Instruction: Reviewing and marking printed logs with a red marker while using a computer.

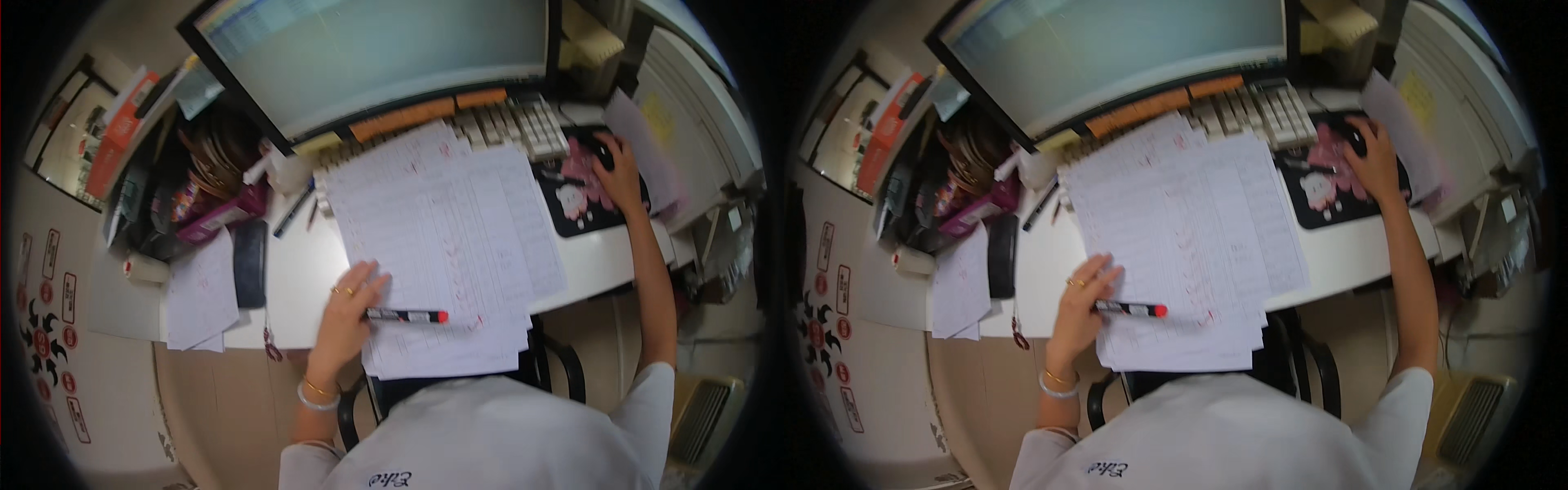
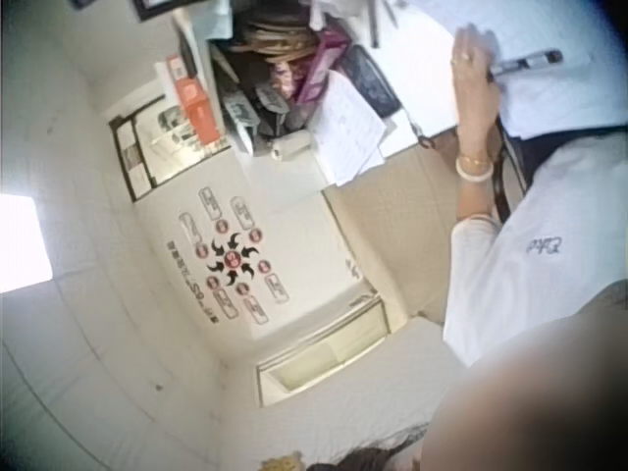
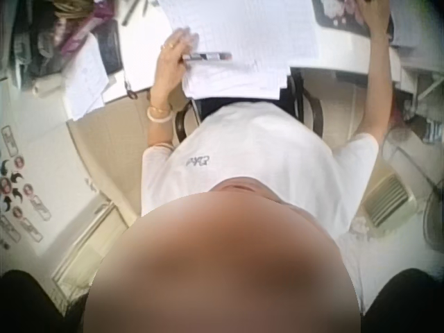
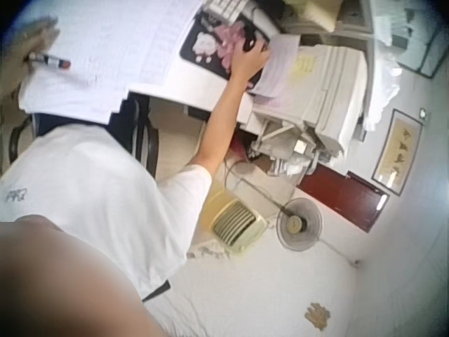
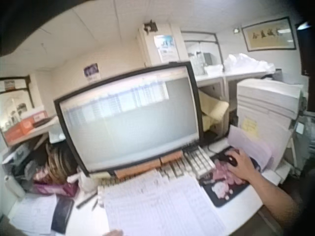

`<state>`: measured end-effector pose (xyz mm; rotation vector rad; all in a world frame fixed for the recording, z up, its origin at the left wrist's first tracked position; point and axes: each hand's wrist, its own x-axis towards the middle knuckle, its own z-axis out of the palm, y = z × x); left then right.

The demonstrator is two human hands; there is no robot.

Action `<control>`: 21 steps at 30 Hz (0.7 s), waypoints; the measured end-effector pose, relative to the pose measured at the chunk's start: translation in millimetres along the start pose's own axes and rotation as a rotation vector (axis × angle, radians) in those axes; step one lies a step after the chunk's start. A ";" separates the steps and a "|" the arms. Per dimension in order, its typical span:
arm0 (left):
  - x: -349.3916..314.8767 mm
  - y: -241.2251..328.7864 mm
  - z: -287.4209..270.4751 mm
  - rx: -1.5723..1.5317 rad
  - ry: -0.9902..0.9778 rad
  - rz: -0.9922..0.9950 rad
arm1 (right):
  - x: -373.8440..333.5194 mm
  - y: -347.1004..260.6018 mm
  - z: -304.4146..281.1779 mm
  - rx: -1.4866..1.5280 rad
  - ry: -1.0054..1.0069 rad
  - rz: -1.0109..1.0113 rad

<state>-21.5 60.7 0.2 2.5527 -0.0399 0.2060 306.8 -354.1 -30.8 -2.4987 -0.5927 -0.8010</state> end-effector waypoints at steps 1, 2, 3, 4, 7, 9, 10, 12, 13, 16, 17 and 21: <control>-0.8 0.0 0.4 -0.001 0.040 0.028 | 0.6 -3.9 -2.5 0.002 -0.011 0.001; 1.2 -2.1 0.2 0.005 0.088 0.064 | 4.6 -6.9 -0.7 0.006 -0.008 0.000; 3.1 -4.5 -0.6 -0.003 0.072 0.066 | 5.8 -5.3 1.9 0.008 0.000 0.009; 4.6 -5.9 -1.8 0.008 0.080 0.081 | 5.2 -4.5 2.7 -0.001 -0.007 0.022; 10.1 -14.5 -12.0 0.013 0.107 0.068 | 4.8 -1.6 3.6 -0.015 -0.011 0.027; 16.5 -16.4 -21.6 -0.001 0.169 0.012 | 3.9 -1.8 5.1 -0.023 -0.018 0.032; 21.6 -17.3 -27.4 -0.003 0.167 0.009 | 3.0 -1.4 4.3 -0.028 -0.015 0.036; 33.2 -23.2 -40.3 0.005 0.232 0.020 | 1.1 -1.2 2.8 -0.023 -0.019 0.041; 40.2 -25.8 -44.9 0.009 0.275 0.063 | 0.2 -1.1 2.1 -0.018 -0.020 0.045; 64.0 -33.3 -55.5 0.146 0.385 0.155 | 0.8 -1.1 1.0 -0.019 -0.029 0.033; 72.6 -38.2 -56.6 0.070 0.421 0.150 | 0.9 -1.2 0.7 -0.017 -0.028 0.031; 95.5 -55.1 -57.3 -0.083 0.456 0.063 | 0.9 -4.0 2.1 -0.011 -0.027 0.044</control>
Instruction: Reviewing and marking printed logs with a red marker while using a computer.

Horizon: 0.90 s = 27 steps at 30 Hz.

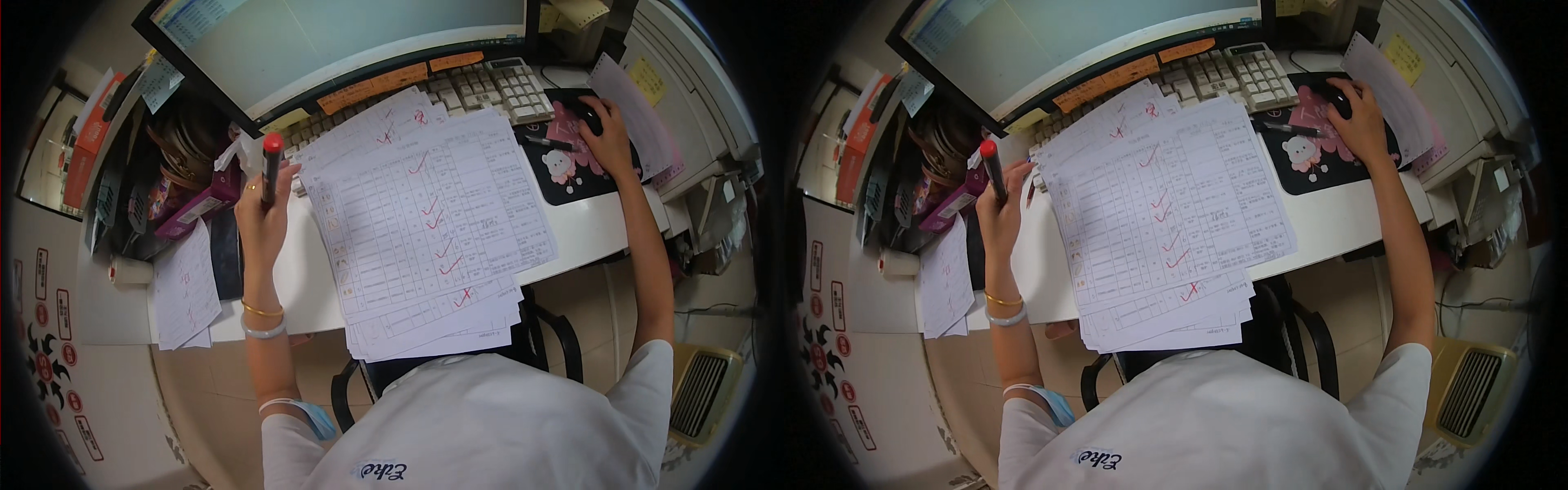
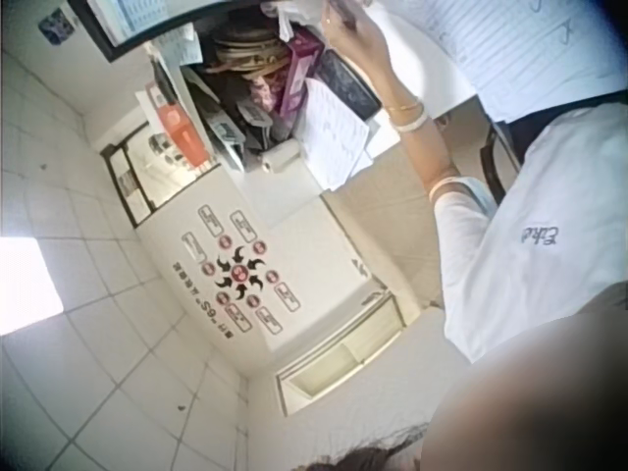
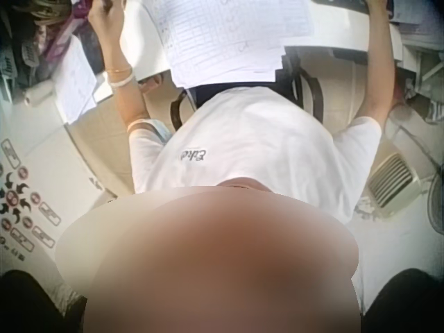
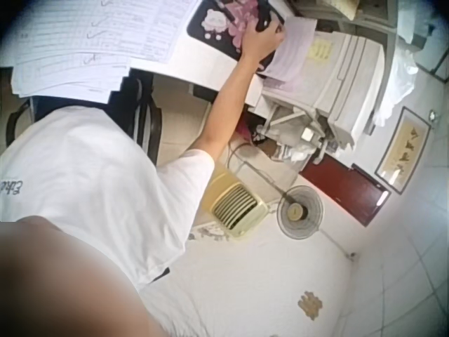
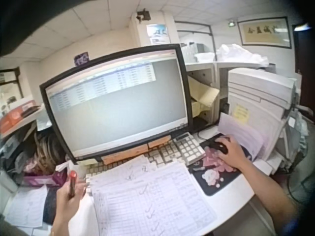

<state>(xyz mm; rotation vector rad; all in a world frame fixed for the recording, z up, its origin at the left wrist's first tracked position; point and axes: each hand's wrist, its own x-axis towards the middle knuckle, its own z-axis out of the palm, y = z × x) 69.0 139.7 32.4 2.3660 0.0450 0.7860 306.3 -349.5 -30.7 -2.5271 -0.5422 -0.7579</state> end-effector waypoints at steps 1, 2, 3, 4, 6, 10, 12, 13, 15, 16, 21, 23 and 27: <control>1.6 -10.0 1.5 -0.079 0.004 -0.018 | -0.2 -1.3 0.6 -0.008 0.012 0.000; 2.9 -18.9 3.3 -0.080 0.002 -0.019 | 0.0 -0.6 0.2 -0.009 0.010 0.001; 3.2 -26.7 4.5 -0.114 -0.014 -0.068 | 0.5 0.2 0.3 -0.004 0.014 -0.008; 1.5 -34.0 5.1 -0.146 -0.030 -0.117 | 1.0 0.6 0.6 0.003 0.018 -0.017; -0.5 -29.4 12.7 -0.238 -0.007 -0.202 | 0.6 2.5 0.7 -0.002 0.020 -0.019; -5.4 -37.0 9.2 -0.251 -0.008 -0.207 | 1.0 4.4 2.0 -0.016 0.019 -0.020; -6.8 -35.2 9.3 -0.217 0.005 -0.214 | 1.2 5.5 3.1 -0.010 0.010 -0.014; -7.0 -33.5 8.8 -0.182 0.022 -0.218 | 1.5 6.3 4.0 -0.002 0.006 -0.011; -7.0 -25.7 6.2 -0.147 0.014 -0.168 | 1.8 8.7 4.3 -0.020 0.017 -0.028; -6.4 -22.1 5.7 -0.113 0.011 -0.111 | 1.0 9.8 4.2 -0.037 0.035 -0.048; -9.1 -30.0 6.9 -0.149 -0.009 -0.099 | 1.2 9.0 3.4 -0.039 0.018 -0.035; -9.3 -32.6 6.8 -0.144 -0.009 -0.101 | 0.5 9.1 3.0 -0.032 0.016 -0.030; -10.4 -42.1 2.8 -0.127 -0.083 -0.169 | 0.4 9.0 2.6 -0.015 -0.007 -0.027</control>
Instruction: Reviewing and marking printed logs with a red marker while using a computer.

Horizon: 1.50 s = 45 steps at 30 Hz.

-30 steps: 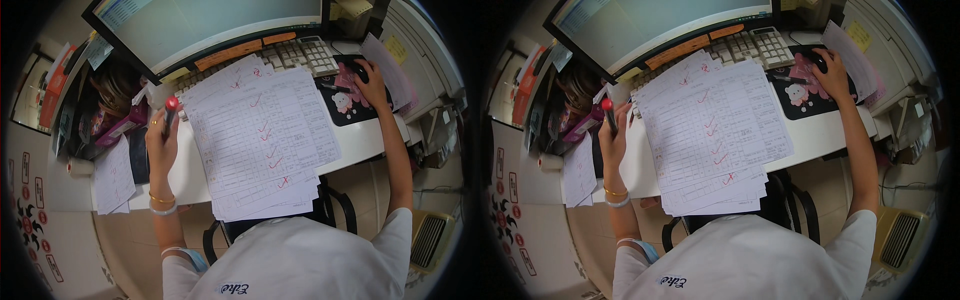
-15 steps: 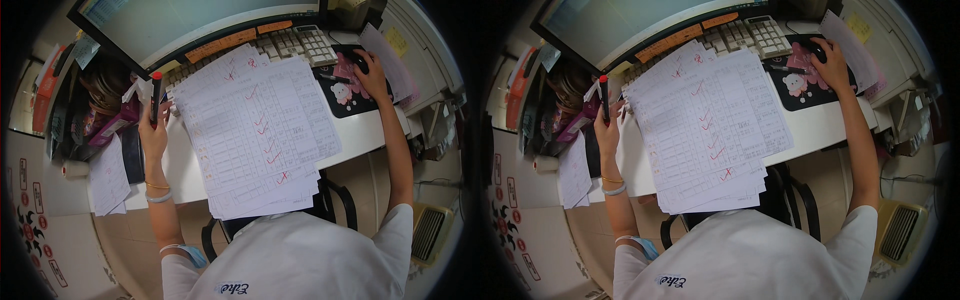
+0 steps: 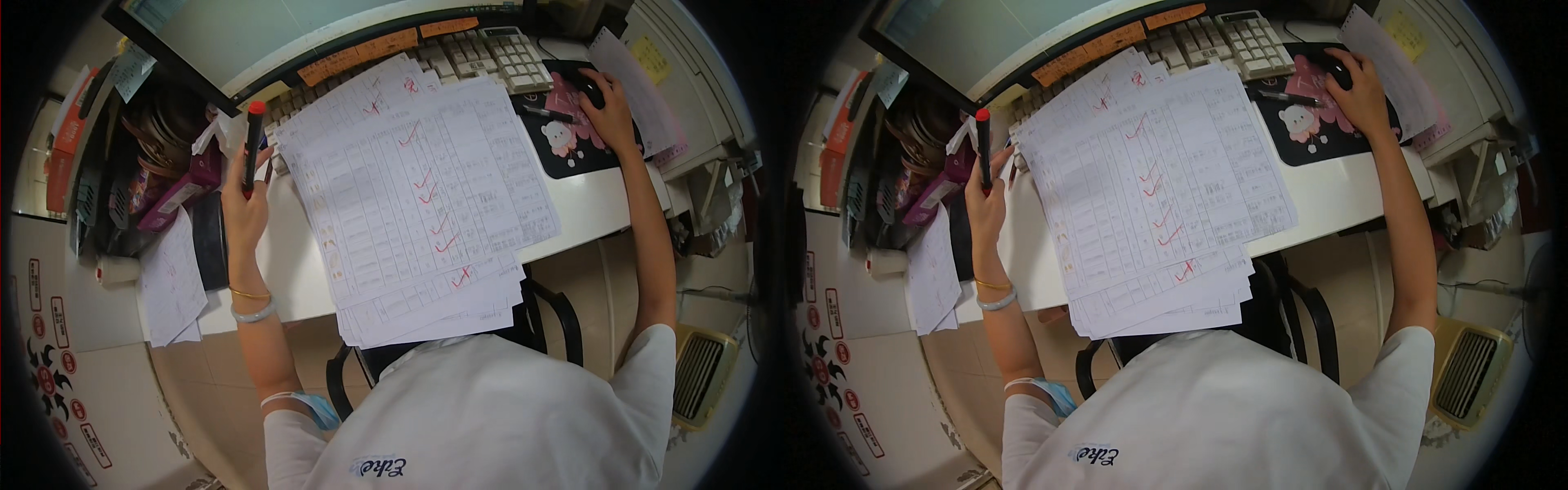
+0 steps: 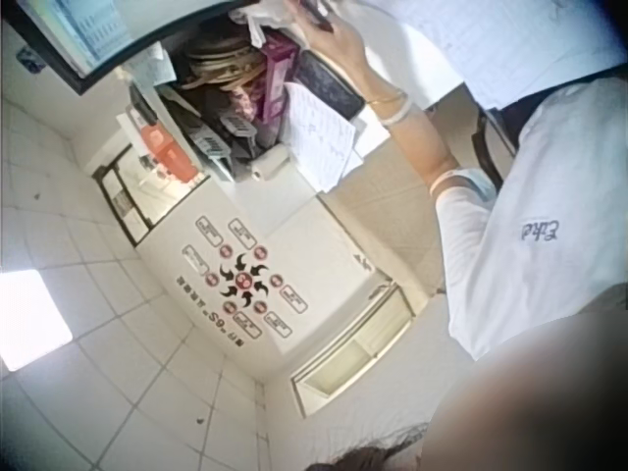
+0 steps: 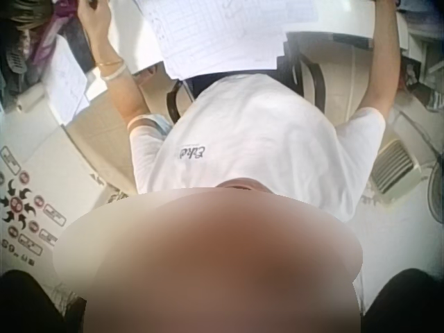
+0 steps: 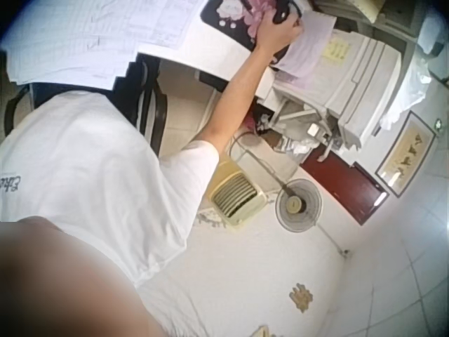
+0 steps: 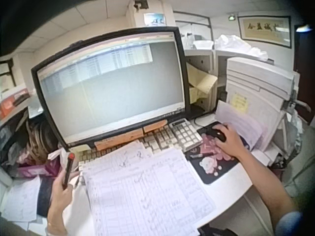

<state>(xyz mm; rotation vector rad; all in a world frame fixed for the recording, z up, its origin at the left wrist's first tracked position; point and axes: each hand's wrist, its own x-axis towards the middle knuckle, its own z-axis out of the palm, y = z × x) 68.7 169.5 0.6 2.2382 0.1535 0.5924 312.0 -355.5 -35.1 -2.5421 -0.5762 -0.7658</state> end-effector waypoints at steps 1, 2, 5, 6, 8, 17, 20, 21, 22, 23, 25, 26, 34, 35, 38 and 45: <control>-0.2 -1.6 -0.9 -0.001 -0.004 -0.006 | -0.1 -0.3 0.5 0.021 -0.029 0.023; 1.4 0.7 -3.1 -0.020 -0.011 -0.043 | 0.6 0.0 0.1 0.019 -0.030 0.022; 1.3 12.4 -3.3 -0.082 -0.037 -0.113 | 1.2 0.8 -0.3 0.007 -0.022 0.011; 1.6 14.8 -1.7 -0.124 -0.054 -0.145 | 1.3 0.8 0.0 0.005 -0.024 0.013; 1.2 15.8 0.0 -0.125 -0.060 -0.129 | 1.0 2.3 0.7 0.002 -0.026 0.017; 3.1 10.7 3.2 -0.154 -0.038 -0.088 | 0.5 3.4 1.8 -0.020 0.026 -0.017; 2.9 11.4 1.1 -0.158 -0.042 -0.079 | 2.3 2.1 3.1 -0.019 0.009 0.001; 2.1 12.4 -2.0 -0.155 -0.045 -0.075 | 2.7 -0.3 4.1 0.000 0.020 -0.004; -0.7 9.0 -2.0 -0.147 -0.037 -0.076 | 3.2 -3.3 5.0 0.020 0.031 -0.010; 0.2 -0.9 -0.3 -0.114 -0.065 -0.039 | 4.0 -0.5 3.5 0.033 0.049 -0.021; 2.5 -12.2 -5.1 -0.098 -0.028 -0.032 | 1.2 8.9 4.2 0.013 -0.001 -0.016; 2.8 -12.7 2.0 -0.143 0.018 -0.064 | -1.2 9.8 3.4 0.012 -0.005 -0.001; 2.2 6.0 0.8 -0.052 0.037 -0.135 | 3.4 -1.4 -4.3 0.054 -0.035 0.025; 3.5 4.3 1.8 -0.063 0.037 -0.109 | 4.5 0.6 -6.7 0.048 -0.017 0.025; 1.2 -10.6 3.4 -0.054 0.049 -0.032 | 4.2 0.7 -2.3 0.022 0.008 0.033; -1.4 8.5 4.4 0.016 0.028 -0.117 | -2.3 -12.6 -7.6 0.041 0.009 0.025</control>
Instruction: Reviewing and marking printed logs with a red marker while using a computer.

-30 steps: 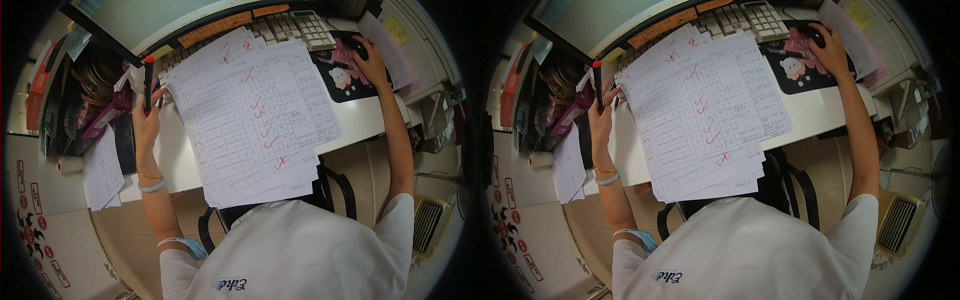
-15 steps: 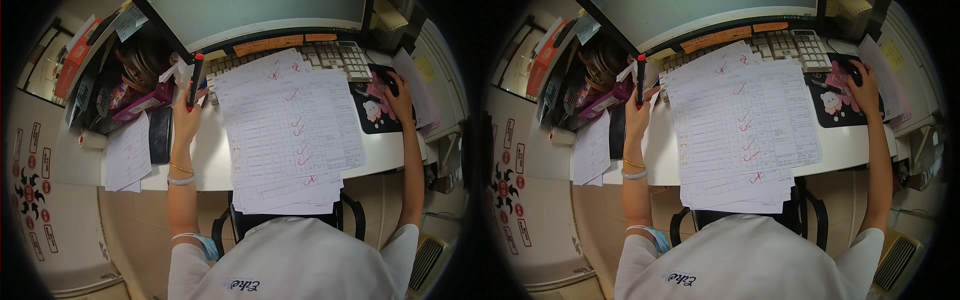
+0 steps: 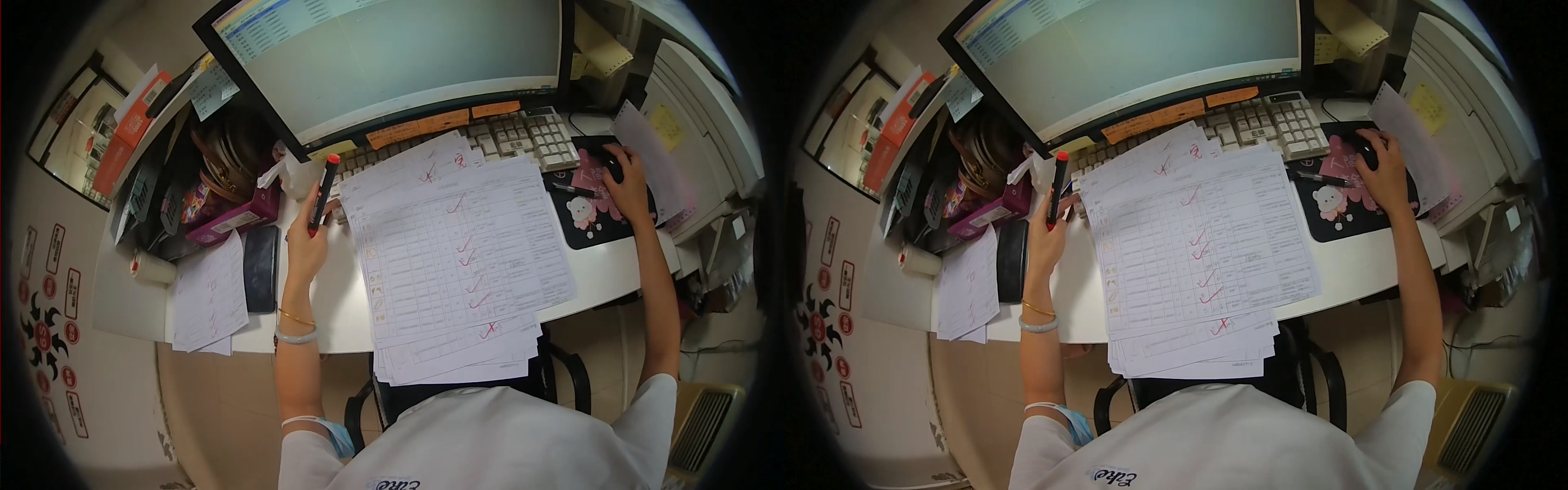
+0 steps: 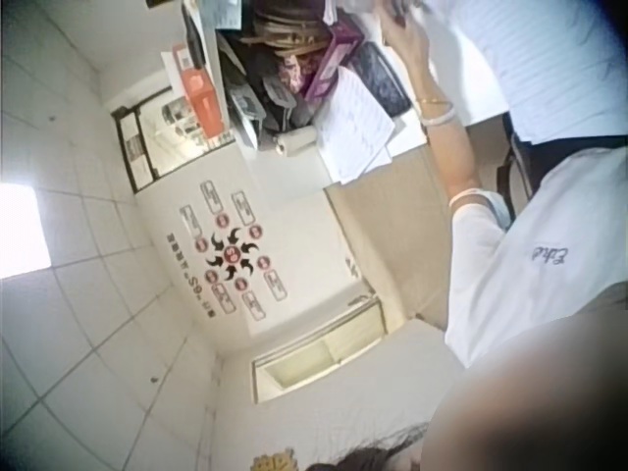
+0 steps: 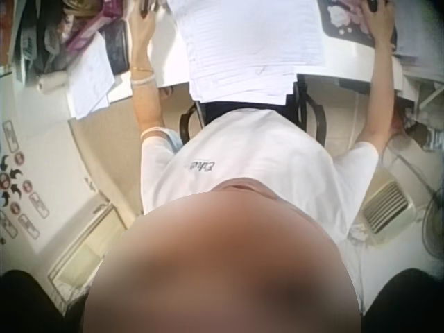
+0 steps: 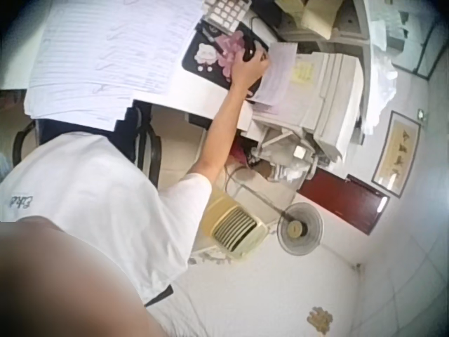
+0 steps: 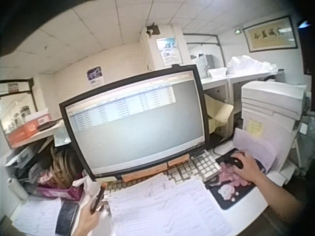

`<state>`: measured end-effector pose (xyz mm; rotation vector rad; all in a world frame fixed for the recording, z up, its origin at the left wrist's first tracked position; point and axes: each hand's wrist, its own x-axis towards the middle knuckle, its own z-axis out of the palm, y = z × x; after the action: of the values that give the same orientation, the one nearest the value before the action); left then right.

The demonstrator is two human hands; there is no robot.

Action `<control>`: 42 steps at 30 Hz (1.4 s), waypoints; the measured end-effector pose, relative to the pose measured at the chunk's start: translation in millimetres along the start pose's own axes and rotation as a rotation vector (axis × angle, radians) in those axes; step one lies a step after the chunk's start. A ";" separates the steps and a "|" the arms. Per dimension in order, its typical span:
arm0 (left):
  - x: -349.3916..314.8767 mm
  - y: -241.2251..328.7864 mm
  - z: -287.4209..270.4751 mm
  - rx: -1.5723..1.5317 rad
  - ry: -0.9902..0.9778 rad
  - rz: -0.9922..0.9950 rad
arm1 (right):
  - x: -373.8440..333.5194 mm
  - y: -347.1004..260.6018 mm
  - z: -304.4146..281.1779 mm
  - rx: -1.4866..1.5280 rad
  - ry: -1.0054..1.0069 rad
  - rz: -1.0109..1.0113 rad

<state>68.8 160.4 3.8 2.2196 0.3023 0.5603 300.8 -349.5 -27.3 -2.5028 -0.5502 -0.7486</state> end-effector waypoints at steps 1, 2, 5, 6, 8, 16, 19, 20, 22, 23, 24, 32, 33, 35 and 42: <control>-0.3 -0.1 0.2 -0.007 0.008 0.014 | -0.2 -0.8 -0.8 -0.004 0.003 0.001; 0.5 -1.5 -0.2 -0.009 0.008 0.018 | 0.8 -2.1 -1.0 0.007 0.002 0.004; 1.7 -5.0 0.4 -0.007 0.015 0.074 | 1.6 -0.9 -1.2 0.008 0.006 0.000; 2.0 -4.2 0.3 -0.006 0.011 0.059 | 1.8 -0.4 -1.2 -0.001 0.010 -0.007; 1.7 -2.2 -0.3 -0.004 0.005 0.044 | 2.0 -1.6 -1.8 0.001 0.003 0.004; -1.4 13.6 -2.4 0.137 0.004 -0.014 | 3.4 1.0 -0.5 0.038 -0.014 0.013; -2.0 7.2 -4.4 0.132 0.033 0.033 | 3.8 -1.0 -0.1 0.011 -0.009 0.006; -1.9 5.1 -4.5 0.131 0.031 0.033 | 4.1 -1.1 0.8 0.020 -0.006 -0.009; -1.9 2.3 -4.1 0.127 0.045 0.048 | 4.8 -1.3 0.8 0.026 -0.003 -0.022; -2.1 4.2 -3.5 0.125 0.041 0.046 | 4.0 -1.0 0.9 0.021 0.000 -0.017; -2.1 8.4 -3.7 0.140 0.029 0.036 | 3.3 -0.9 1.1 0.017 0.003 -0.012; -3.9 10.1 -5.4 0.160 0.024 0.011 | 2.8 -4.5 0.0 0.019 0.006 0.001; -3.3 10.6 -5.1 0.158 0.018 0.010 | 3.0 -3.4 -0.1 0.024 0.003 0.003; -5.3 14.1 -3.8 0.218 -0.011 -0.055 | 1.7 2.2 1.7 0.010 0.001 0.001; -0.9 12.1 -7.8 0.229 0.009 0.011 | 6.9 6.4 7.4 -0.005 0.008 0.007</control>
<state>64.6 157.4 17.3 2.4410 0.3748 0.5659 312.3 -349.1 -30.8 -2.5036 -0.5374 -0.7579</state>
